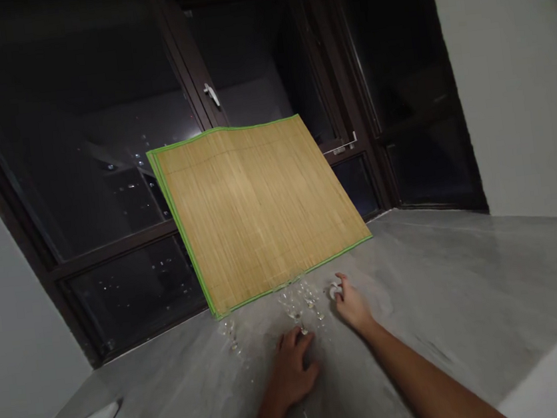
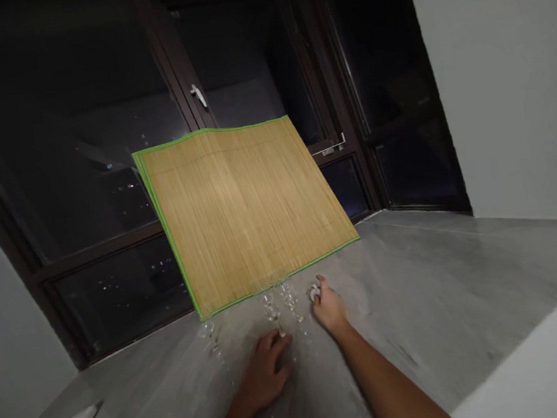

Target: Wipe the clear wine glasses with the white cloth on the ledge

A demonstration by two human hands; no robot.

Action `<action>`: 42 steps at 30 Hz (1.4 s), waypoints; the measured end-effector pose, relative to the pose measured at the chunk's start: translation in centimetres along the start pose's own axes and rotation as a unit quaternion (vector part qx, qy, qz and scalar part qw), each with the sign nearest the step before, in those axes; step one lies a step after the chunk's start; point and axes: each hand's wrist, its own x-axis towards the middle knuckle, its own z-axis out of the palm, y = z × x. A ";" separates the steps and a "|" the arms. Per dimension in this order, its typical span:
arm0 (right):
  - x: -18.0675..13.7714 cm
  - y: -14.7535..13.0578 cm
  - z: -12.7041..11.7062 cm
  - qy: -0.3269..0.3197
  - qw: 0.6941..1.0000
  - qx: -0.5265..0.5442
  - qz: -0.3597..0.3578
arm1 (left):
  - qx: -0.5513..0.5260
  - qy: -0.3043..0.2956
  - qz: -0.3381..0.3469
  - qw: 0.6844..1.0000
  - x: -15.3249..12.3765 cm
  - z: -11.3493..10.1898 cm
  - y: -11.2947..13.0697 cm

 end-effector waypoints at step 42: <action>-1.6 -1.2 -1.9 -0.017 0.999 -0.018 0.033 | 0.226 0.182 -0.133 0.948 -11.5 -6.1 -5.0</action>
